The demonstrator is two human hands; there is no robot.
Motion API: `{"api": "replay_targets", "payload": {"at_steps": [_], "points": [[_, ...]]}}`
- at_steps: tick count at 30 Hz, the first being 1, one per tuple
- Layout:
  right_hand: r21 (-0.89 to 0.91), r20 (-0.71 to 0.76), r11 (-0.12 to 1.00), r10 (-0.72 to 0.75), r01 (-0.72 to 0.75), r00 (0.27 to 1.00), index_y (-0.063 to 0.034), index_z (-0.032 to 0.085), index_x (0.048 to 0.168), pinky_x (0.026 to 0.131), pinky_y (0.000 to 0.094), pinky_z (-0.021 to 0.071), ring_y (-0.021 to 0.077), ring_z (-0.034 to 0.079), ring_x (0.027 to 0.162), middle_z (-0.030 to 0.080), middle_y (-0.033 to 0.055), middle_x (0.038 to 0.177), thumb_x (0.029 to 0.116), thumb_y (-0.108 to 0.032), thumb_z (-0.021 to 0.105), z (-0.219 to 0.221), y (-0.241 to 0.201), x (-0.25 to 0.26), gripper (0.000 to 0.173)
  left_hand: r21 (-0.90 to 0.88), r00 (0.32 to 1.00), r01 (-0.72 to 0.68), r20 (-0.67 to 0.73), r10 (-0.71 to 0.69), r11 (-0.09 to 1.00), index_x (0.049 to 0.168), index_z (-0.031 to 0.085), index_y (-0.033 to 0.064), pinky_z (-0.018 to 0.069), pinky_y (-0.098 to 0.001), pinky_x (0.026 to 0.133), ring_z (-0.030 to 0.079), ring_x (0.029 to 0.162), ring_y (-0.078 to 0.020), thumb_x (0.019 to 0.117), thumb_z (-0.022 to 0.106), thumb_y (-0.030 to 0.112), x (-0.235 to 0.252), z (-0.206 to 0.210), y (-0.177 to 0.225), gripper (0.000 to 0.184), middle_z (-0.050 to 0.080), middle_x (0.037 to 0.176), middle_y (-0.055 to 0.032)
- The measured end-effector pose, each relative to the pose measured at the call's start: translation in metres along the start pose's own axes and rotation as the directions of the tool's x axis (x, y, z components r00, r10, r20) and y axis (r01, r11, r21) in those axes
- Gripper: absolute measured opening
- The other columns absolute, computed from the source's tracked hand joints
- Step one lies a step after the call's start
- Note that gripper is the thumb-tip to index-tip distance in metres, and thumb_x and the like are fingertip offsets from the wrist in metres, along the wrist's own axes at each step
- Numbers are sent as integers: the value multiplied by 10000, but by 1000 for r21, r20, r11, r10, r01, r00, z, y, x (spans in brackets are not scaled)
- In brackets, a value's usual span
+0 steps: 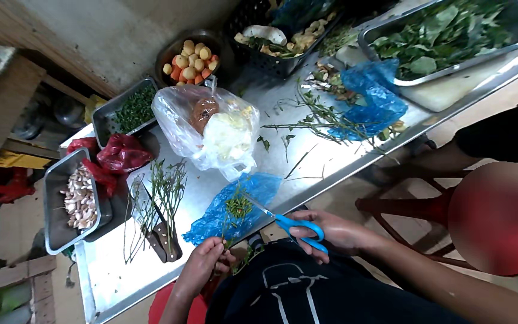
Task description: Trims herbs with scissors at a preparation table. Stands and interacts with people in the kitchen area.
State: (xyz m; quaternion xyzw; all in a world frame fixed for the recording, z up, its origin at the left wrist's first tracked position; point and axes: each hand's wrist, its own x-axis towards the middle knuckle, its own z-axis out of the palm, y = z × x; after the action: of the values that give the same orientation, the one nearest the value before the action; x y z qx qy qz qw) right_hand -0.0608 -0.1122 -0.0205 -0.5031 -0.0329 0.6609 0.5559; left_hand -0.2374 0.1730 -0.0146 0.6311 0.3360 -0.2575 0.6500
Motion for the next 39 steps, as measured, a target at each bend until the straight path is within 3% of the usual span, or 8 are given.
{"api": "replay_targets", "payload": {"at_steps": [19,29,39], "points": [[-8,13,999,40,-40,999,-104,598,1103,490,239,559,100,615,482,611,-11,620,1007,-263,606,5,-7,13,186,5,999,10,50,-10,1000,1168,579,14,625,-358,755,738,880,-204,1064,398,138,0,-2,-4,243,724,1019,-87],[-67,-7,996,56,-57,998,-83,615,1093,469,223,539,81,588,459,589,-23,605,1031,-183,592,7,-6,15,120,-80,998,30,53,-25,996,1187,546,7,617,-361,740,734,852,-211,1062,375,139,0,-7,-11,250,722,967,-86],[-64,-17,997,52,-53,999,-91,595,1180,479,227,541,89,598,476,591,-18,619,1021,-236,600,5,-1,11,216,-155,998,30,58,-21,987,1172,542,9,617,-361,722,735,832,-214,1071,359,118,-3,-8,-15,236,725,950,-90]]}}
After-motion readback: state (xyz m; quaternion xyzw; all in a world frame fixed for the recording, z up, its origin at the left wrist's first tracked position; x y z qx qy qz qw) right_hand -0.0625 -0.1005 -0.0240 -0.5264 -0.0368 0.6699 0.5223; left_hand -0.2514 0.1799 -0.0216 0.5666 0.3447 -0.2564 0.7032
